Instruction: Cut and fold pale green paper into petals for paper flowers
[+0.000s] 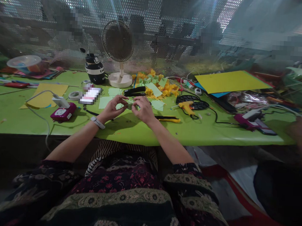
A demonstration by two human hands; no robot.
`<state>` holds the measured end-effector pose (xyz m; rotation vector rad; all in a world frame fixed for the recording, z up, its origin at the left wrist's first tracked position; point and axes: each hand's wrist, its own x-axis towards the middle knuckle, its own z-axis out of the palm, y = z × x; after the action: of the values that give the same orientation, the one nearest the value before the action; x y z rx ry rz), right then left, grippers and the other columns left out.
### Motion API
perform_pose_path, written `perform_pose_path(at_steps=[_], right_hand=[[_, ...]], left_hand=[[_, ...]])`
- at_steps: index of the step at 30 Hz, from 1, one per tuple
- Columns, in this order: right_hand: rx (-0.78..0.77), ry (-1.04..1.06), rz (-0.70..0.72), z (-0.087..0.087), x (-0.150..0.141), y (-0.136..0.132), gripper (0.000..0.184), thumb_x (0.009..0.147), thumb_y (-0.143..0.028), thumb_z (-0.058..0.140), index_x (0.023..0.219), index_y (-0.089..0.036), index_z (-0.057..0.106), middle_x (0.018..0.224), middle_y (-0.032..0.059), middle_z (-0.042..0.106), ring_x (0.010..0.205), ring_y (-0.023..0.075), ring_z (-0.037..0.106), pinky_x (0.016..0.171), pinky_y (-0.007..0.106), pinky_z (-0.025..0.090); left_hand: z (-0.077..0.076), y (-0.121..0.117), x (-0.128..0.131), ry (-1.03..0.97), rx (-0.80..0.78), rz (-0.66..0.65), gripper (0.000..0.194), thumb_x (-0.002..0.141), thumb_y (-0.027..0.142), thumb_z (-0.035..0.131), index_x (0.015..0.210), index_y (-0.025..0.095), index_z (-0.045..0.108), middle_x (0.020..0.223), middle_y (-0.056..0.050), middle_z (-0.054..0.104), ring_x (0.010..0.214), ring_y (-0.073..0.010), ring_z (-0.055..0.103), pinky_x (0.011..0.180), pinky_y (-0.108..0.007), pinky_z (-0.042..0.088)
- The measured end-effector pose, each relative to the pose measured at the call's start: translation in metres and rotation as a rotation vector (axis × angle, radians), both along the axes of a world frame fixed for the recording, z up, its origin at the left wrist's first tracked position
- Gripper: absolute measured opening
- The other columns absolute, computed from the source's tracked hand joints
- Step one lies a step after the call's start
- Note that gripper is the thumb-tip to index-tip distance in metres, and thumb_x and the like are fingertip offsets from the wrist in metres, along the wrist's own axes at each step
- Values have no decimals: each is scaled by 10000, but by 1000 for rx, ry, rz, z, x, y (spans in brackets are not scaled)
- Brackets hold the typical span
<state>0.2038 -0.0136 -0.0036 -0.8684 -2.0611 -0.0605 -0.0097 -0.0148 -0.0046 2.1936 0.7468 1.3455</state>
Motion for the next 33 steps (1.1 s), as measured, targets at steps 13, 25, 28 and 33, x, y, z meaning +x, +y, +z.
perform_pose_path(at_steps=[13, 25, 28, 33], right_hand=[[7, 15, -23, 0, -1, 1, 87, 878, -203, 618, 794, -224, 618, 1028, 110, 701, 1014, 286, 633, 924, 491, 515], [3, 47, -41, 0, -2, 0, 112, 883, -205, 619, 777, -235, 597, 1005, 93, 705, 997, 273, 630, 907, 472, 524], [7, 57, -33, -1, -3, 1, 116, 877, -192, 621, 774, -233, 588, 994, 92, 709, 990, 270, 637, 900, 465, 522], [18, 99, 0, -1, -3, 2, 116, 865, -185, 627, 770, -233, 582, 963, 86, 713, 971, 261, 644, 890, 449, 524]], left_hand=[[1, -2, 1, 8, 8, 3, 342, 865, 189, 673, 1190, 173, 572, 943, -72, 721, 915, -186, 720, 883, -335, 551], [-2, -1, 2, -24, -43, -24, 367, 865, 197, 676, 1214, 170, 565, 959, -81, 721, 949, -186, 715, 903, -334, 548], [-2, -1, 2, -33, -48, -34, 378, 860, 202, 688, 1215, 169, 562, 966, -88, 724, 953, -191, 716, 893, -335, 552], [-2, 0, 2, -41, -59, -27, 382, 849, 189, 695, 1209, 170, 568, 956, -74, 719, 937, -180, 712, 903, -331, 539]])
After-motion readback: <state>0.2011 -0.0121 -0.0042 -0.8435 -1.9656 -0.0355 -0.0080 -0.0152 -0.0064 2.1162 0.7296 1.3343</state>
